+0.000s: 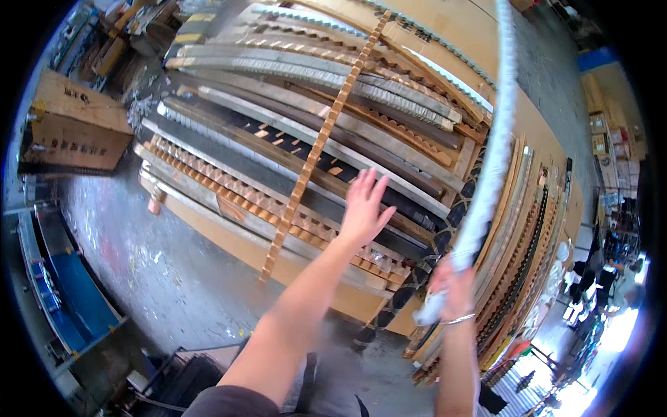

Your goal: The person unties a bundle of black rods using a strap, then separates them into smaller groups. They place these groups into a vertical metal rack with wooden slots, arranging them in an organized manner.

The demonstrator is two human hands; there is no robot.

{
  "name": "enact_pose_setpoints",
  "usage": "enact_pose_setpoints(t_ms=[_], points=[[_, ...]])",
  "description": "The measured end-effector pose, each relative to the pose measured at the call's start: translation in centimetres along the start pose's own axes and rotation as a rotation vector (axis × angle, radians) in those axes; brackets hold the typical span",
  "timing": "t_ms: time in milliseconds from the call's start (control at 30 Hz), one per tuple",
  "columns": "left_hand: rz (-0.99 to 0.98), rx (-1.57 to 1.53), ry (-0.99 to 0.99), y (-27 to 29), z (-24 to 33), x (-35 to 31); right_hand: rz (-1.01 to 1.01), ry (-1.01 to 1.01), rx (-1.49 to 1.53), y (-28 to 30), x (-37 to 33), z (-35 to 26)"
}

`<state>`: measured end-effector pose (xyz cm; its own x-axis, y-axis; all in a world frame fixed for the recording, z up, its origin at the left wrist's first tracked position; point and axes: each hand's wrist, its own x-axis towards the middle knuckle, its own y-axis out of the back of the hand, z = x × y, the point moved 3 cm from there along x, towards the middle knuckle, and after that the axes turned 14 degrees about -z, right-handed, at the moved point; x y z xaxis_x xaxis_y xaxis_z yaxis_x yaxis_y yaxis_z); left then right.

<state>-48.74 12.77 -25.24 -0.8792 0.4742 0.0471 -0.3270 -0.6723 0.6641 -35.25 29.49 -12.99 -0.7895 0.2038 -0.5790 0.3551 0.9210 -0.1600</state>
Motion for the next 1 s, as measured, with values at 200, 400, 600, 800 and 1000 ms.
enact_pose_setpoints(t_ms=[200, 400, 600, 800, 1000], points=[[-0.112, 0.171, 0.591, 11.7, -6.6, -14.0, -0.115, -0.190, 0.393, -15.8, -2.6, 10.2], [-0.009, -0.226, 0.586, 14.8, -9.2, -18.5, -0.101, -0.234, 0.123, -19.7, -1.3, 16.3], [0.081, -0.221, 0.638, 20.9, -7.4, -17.0, -0.236, -0.148, -0.343, -26.7, -0.6, 19.3], [-0.070, -0.483, 0.730, 18.3, -11.1, -18.8, -0.016, 0.088, -0.574, -20.4, -1.6, 17.4], [-0.180, -0.613, 0.750, 16.5, -10.7, -18.5, 0.664, 0.154, -1.079, -5.7, -4.5, 13.5]])
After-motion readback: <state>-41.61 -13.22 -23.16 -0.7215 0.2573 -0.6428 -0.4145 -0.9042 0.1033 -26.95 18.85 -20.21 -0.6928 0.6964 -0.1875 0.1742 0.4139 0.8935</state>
